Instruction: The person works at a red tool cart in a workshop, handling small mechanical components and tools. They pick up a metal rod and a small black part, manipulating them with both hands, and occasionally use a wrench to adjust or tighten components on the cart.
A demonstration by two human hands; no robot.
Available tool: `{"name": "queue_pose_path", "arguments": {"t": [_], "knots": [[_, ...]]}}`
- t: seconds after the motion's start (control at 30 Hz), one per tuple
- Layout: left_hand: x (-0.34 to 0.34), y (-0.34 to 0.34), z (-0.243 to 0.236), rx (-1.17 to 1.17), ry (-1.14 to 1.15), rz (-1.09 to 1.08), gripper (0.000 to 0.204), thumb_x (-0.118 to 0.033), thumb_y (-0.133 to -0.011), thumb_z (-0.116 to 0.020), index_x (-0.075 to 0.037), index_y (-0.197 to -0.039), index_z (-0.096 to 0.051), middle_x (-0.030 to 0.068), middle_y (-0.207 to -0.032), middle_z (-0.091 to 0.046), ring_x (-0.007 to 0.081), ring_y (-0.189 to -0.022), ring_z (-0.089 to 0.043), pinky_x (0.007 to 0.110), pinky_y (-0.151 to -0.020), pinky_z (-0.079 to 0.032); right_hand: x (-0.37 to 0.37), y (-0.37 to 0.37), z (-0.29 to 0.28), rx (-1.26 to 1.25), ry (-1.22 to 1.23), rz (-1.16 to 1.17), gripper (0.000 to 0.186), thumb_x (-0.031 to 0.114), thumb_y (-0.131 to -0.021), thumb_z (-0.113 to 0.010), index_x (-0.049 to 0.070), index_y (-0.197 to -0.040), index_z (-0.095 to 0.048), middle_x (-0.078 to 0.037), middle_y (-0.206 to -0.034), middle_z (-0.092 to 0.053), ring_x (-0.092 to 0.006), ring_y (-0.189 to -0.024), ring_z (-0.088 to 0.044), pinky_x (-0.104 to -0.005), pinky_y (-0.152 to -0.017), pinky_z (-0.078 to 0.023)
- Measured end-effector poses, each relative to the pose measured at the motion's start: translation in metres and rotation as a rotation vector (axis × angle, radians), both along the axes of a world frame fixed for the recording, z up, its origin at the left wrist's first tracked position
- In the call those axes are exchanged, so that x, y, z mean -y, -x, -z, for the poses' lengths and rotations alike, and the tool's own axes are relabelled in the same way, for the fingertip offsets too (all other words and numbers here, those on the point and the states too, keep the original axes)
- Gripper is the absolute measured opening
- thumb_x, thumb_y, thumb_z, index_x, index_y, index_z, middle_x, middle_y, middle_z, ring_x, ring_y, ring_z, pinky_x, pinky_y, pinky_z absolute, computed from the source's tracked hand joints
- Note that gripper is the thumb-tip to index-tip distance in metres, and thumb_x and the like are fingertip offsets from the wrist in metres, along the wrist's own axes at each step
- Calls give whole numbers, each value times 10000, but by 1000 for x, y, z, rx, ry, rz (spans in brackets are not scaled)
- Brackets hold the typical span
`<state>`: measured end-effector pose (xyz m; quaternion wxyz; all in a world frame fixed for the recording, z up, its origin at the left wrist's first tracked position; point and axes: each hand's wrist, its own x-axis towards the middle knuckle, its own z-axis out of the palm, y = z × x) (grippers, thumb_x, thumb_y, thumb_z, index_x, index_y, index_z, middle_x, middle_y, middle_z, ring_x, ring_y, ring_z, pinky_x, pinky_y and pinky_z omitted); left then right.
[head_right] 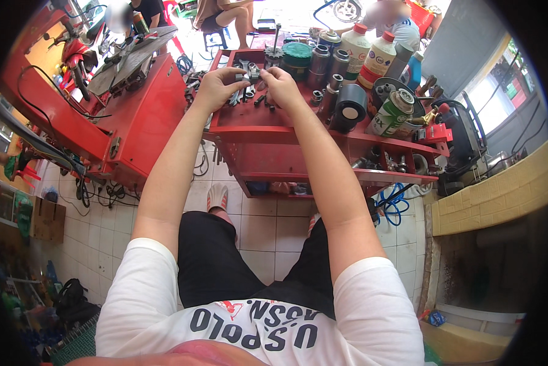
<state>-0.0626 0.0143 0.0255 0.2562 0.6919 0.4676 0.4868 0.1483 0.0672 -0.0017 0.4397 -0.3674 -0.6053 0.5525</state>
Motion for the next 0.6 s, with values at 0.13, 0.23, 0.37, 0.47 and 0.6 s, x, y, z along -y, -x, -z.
{"name": "queue_pose_path", "arguments": {"t": [0.13, 0.23, 0.37, 0.47, 0.6], "knots": [[-2, 0, 1, 43, 24, 19, 365, -159, -858, -901, -12, -1169, -783, 59, -1019, -804, 91, -901, -720, 254, -824, -572, -4, -2, 2, 70, 37, -43, 427, 441, -1115, -542, 26, -1088, -637, -69, -808, -707, -99, -454, -522, -283, -420, -381], [-3, 3, 5, 41, -5, -3, 368, -171, -855, -906, -18, -1167, -786, 61, -1024, -805, 90, -907, -723, 251, -826, -572, 1, 2, -1, 42, 47, -12, 396, 449, -1119, -527, 69, -1088, -634, -47, -787, -689, -98, -451, -522, -270, -411, -352], [-3, 1, 1, -43, -75, -103, 345, -182, -854, -907, -64, -1161, -805, 46, -1025, -810, 84, -907, -721, 270, -815, -571, 0, -2, 0, -31, 6, -53, 403, 482, -1121, -507, 102, -1089, -638, -25, -745, -665, -96, -461, -538, -260, -410, -345], [1, -1, -3, -124, -128, -144, 330, -185, -841, -911, -105, -1149, -821, 37, -1035, -812, 100, -924, -725, 295, -832, -563, 2, -2, -1, 41, 60, -41, 404, 433, -1122, -529, 52, -1090, -658, -50, -794, -695, -105, -477, -549, -278, -438, -399], [-1, 2, 0, -103, -227, -63, 329, -158, -833, -903, -103, -1148, -822, 54, -1064, -806, 140, -967, -731, 307, -868, -549, 5, 0, -6, 91, 100, -5, 351, 384, -1126, -528, 54, -1142, -647, -50, -798, -705, -107, -476, -543, -281, -446, -410]]}}
